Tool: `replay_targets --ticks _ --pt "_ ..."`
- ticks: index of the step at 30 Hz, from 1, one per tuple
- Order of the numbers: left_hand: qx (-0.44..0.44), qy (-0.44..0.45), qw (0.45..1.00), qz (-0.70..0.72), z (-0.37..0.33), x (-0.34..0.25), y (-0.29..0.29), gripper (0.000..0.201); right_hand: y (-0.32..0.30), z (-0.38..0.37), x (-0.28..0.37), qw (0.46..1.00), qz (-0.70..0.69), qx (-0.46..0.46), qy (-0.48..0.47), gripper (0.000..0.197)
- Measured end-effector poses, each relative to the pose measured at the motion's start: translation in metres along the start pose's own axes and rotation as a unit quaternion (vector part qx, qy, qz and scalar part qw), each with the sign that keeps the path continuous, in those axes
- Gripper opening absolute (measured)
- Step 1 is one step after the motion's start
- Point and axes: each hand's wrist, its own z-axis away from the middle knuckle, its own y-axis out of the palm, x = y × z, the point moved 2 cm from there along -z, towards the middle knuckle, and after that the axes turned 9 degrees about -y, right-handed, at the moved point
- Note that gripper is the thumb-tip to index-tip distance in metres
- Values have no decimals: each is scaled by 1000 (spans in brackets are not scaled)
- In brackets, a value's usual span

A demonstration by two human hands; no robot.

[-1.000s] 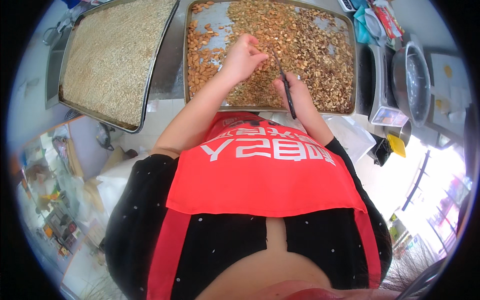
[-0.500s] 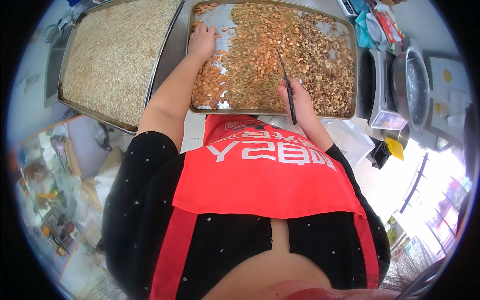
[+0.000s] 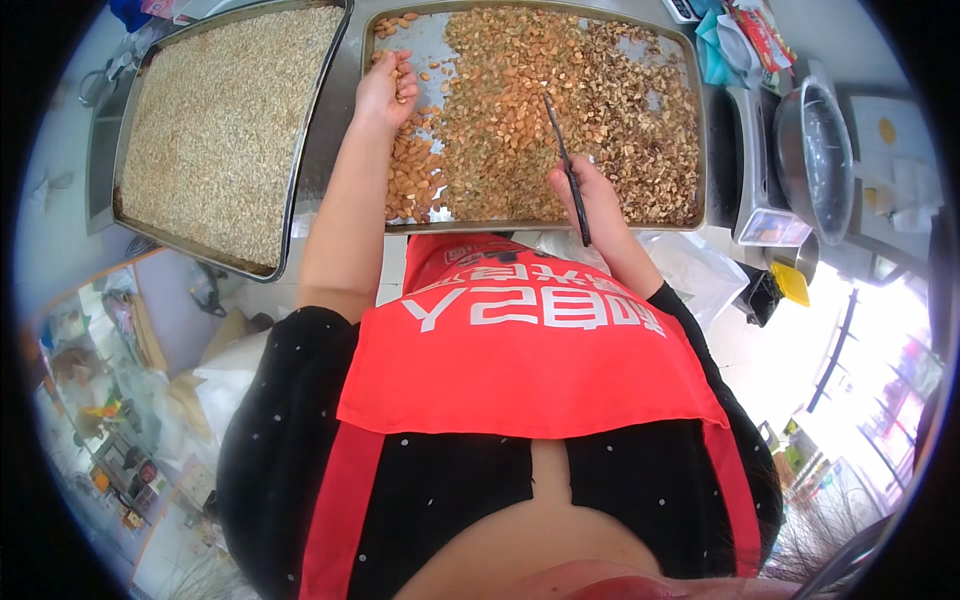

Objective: The person arranges round cookies on baking trays and then uses scissors to cut almonds on a tray. The person moves between the cookie tray and the almond tray, handling each item individually.

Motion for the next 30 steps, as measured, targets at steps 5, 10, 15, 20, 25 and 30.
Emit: replay_targets --ticks 5,10,15,20,25,30 --pt "-63 -108 982 141 30 43 91 31 3 -6 5 996 -89 9 3 24" --pt "-16 -173 976 133 37 73 108 28 5 -11 4 994 -109 -7 -33 23" --pt "-25 -148 988 -26 36 81 126 24 -8 -11 14 999 -36 9 -5 29" --pt "-31 -93 949 -300 48 89 164 20 -28 -12 38 997 65 17 -42 45" --pt "-25 -77 930 -360 48 95 179 24 -35 -8 38 998 44 18 -42 44" --pt "-80 -153 974 -149 31 97 170 27 -25 -5 19 998 -53 -16 -9 44"
